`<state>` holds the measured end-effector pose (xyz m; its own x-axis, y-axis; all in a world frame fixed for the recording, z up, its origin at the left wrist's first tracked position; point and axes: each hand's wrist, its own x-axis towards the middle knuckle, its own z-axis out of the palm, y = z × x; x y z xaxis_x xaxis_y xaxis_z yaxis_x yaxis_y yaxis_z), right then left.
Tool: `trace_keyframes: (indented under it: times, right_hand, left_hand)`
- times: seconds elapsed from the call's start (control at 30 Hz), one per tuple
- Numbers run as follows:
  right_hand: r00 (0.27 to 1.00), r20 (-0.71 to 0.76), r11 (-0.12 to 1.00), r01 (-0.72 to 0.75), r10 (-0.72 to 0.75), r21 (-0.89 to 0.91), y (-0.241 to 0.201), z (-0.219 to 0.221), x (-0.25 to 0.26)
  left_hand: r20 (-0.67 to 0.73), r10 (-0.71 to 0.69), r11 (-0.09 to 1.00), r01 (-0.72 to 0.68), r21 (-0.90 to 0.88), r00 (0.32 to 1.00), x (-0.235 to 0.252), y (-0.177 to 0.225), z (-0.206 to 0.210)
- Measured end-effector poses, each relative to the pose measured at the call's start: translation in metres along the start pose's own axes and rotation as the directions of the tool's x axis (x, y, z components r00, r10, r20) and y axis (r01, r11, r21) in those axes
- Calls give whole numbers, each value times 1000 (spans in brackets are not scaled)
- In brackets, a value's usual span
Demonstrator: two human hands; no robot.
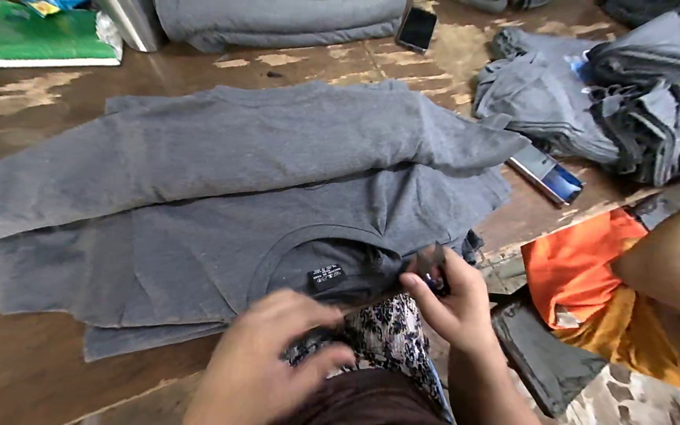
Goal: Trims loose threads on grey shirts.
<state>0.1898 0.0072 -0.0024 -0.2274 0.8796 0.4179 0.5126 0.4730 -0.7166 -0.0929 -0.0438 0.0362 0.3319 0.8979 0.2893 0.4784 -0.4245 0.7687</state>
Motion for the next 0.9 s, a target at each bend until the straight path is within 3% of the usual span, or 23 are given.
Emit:
trace_keyframes:
  times: [0.07,0.13,0.23,0.3,0.37,0.43,0.5,0.53,0.6,0.7,0.9]
  right_hand:
    - [998,-54,999,36,-36,3,-3,21,9]
    - [985,-131,993,116,-116,-7,-6,38,16]
    - [948,-198,968,248,-248,-25,-10,38,18]
    - [928,-134,938,346,-348,-35,-11,35,18]
    - [916,52,916,399,-397,-39,-7,39,19]
    - [889,238,908,415,-391,-55,-4,46,19]
    - [867,337,917,399,-368,-25,-8,43,20]
    - [857,378,931,364,-349,34,-14,37,21]
    - [836,418,934,305,-355,185,-25,31,22]
    - [835,356,875,268,-420,402,-35,44,26]
    - [896,233,868,256,-379,426,-42,86,49]
  left_hand:
    - [-270,-208,900,292,323,940,2,-13,4]
    - [-336,-386,778,499,382,859,-4,-23,0]
    - [-383,-423,751,554,358,821,-22,-19,-11]
    - [-464,-351,822,505,264,813,-27,-19,-12]
    - [-584,-234,931,352,96,777,-25,-28,-7]
    - [-633,-273,959,156,-236,725,-16,-34,-1]
    - [-537,-476,755,10,-656,696,-4,-30,0]
    - [-475,-537,639,-30,-768,697,-1,-28,-1]
    - [-412,-563,534,-64,-843,716,-1,-27,-3]
    - [-412,-514,528,-101,-843,753,-5,-32,-2]
    - [-473,-422,587,-164,-793,773,-15,-36,9]
